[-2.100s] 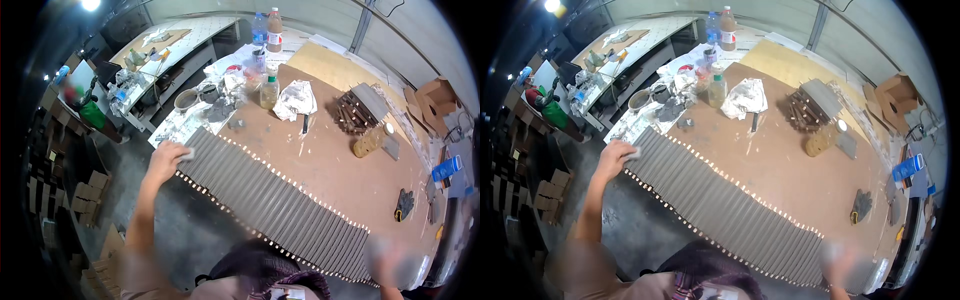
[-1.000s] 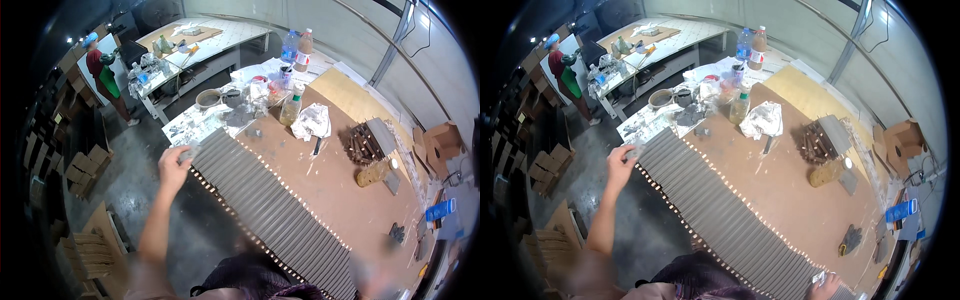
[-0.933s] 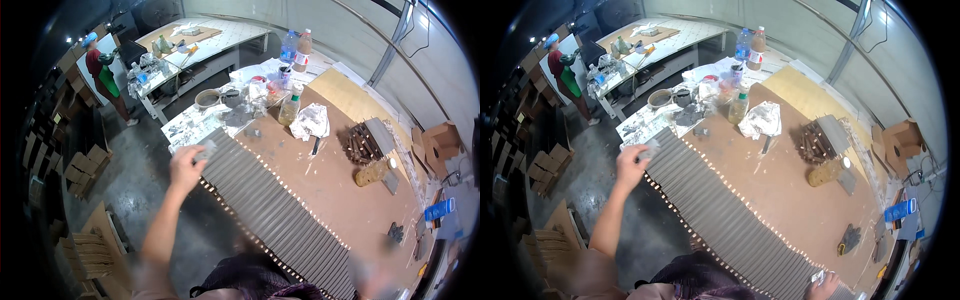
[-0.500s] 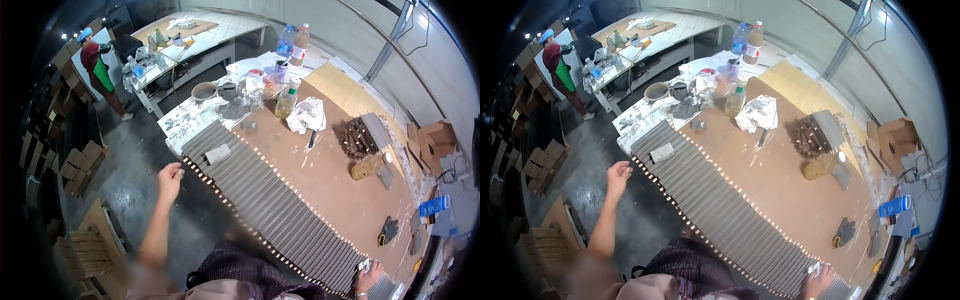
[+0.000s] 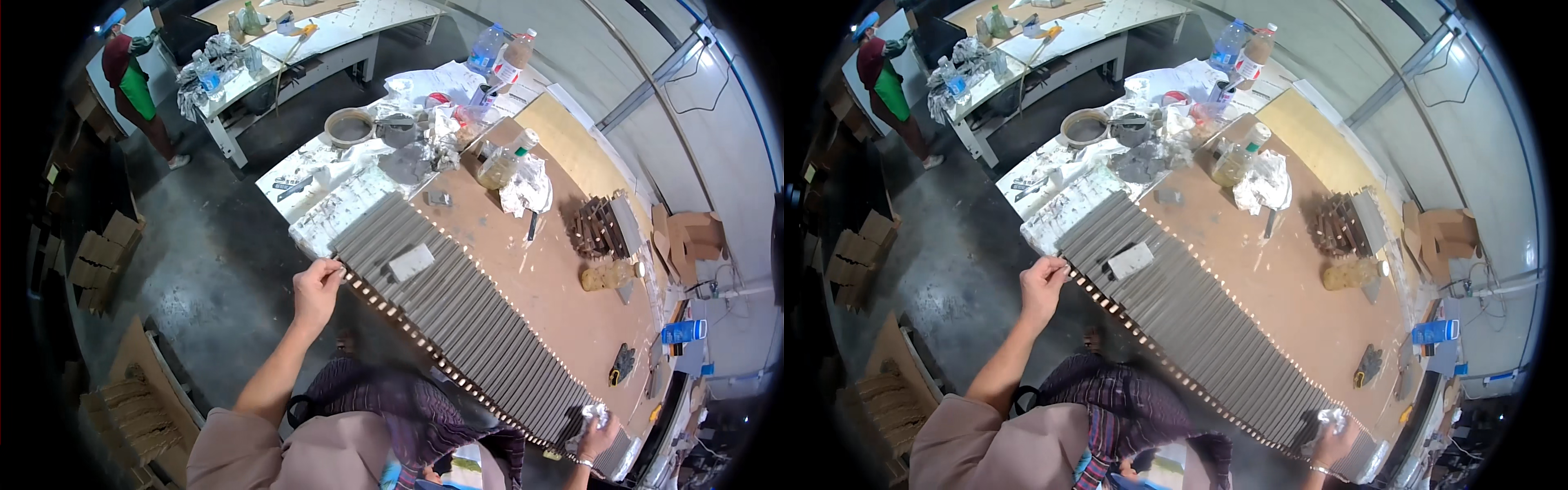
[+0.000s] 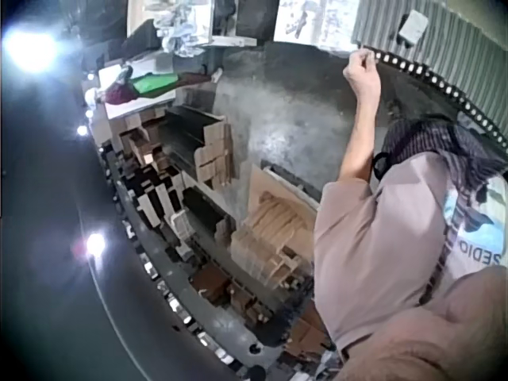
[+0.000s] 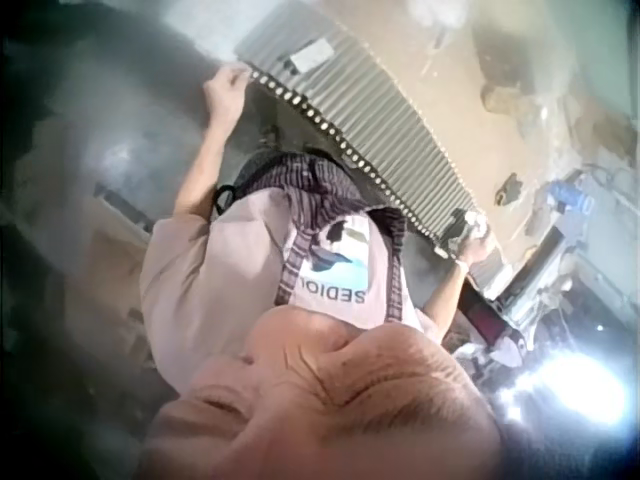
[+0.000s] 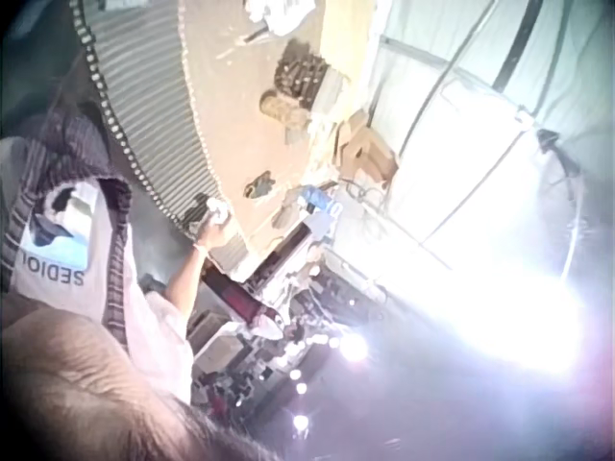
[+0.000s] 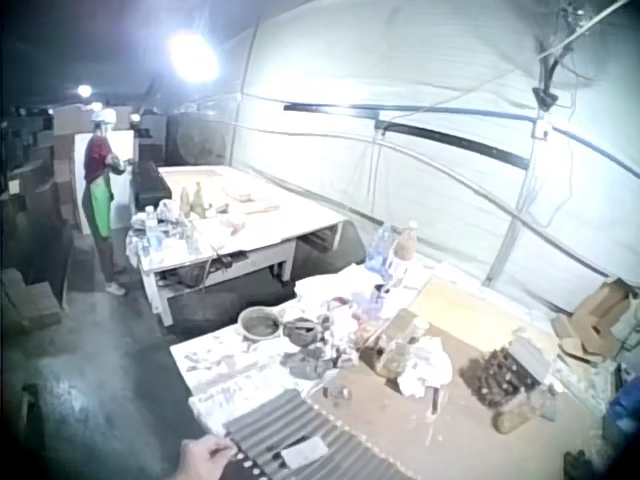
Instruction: The person cleans a long bamboo-slat mat by wiping the slats with a white cloth and a rectangular block.
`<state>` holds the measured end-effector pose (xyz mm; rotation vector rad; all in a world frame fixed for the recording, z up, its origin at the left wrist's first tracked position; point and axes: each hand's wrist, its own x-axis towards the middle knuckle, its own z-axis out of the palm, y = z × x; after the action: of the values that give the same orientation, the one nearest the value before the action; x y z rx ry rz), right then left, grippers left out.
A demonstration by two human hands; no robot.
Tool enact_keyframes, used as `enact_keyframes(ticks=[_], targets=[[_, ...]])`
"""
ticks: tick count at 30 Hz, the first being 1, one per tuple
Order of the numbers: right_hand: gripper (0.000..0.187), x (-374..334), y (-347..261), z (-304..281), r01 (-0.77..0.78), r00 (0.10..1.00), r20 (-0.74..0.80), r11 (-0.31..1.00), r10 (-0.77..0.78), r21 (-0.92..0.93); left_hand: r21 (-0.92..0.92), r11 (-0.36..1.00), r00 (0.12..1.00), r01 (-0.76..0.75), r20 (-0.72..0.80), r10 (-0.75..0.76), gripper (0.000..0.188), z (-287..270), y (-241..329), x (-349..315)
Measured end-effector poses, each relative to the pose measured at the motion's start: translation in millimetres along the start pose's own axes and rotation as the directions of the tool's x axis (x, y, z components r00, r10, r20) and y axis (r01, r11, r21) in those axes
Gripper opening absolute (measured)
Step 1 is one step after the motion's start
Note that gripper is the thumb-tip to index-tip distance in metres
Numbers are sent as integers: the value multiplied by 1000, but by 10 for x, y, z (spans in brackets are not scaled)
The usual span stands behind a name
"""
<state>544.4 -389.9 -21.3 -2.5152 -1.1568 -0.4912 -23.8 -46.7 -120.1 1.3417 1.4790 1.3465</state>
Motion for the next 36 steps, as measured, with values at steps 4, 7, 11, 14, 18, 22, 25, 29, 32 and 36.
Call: enact_keyframes(ticks=[4, 7, 11, 14, 18, 22, 25, 29, 32, 36], targets=[[34, -187, -233, 230, -23, 976, 211, 984, 60, -174, 13, 998, 997, -54, 52, 54, 8, -51, 10, 36], [33, -234, -367, 277, -15, 985, 161, 966, 58, -259, -20, 1000, 996, -9, 92, 11, 9, -111, 48, 76], [33, -266, -357, 335, -44, 986, 140, 948, 92, -314, 275, 937, 977, -214, 66, 203, 13, -311, 395, 164], [32, -249, -410, 341, -49, 988, 120, 938, 95, -344, 280, 838, 883, -469, 140, 448, 18, -218, 745, 294], [29, -246, -490, 380, -53, 993, 80, 936, 86, -348, 302, 759, 805, -577, 365, 467, 28, 127, 1180, 331], [25, -256, -525, 379, -40, 998, 25, 941, 51, -335, 363, 734, 802, -574, 429, 415, 31, 379, 1189, 285], [25, -274, -551, 354, -69, 997, 5, 947, 75, -312, 391, 694, 778, -604, 480, 406, 28, 456, 1084, 252], [29, -255, -561, 348, -68, 997, 25, 957, 79, -281, 303, 678, 719, -670, 493, 490, 21, 582, 1292, 121], [30, -218, -593, 318, -72, 996, 33, 958, 84, -276, 227, 660, 650, -716, 562, 511, 23, 761, 1317, -54], [38, -250, -496, 388, -79, 996, 33, 977, 87, -200, 348, 651, 698, -675, 586, 411, 20, 796, 1212, -184]])
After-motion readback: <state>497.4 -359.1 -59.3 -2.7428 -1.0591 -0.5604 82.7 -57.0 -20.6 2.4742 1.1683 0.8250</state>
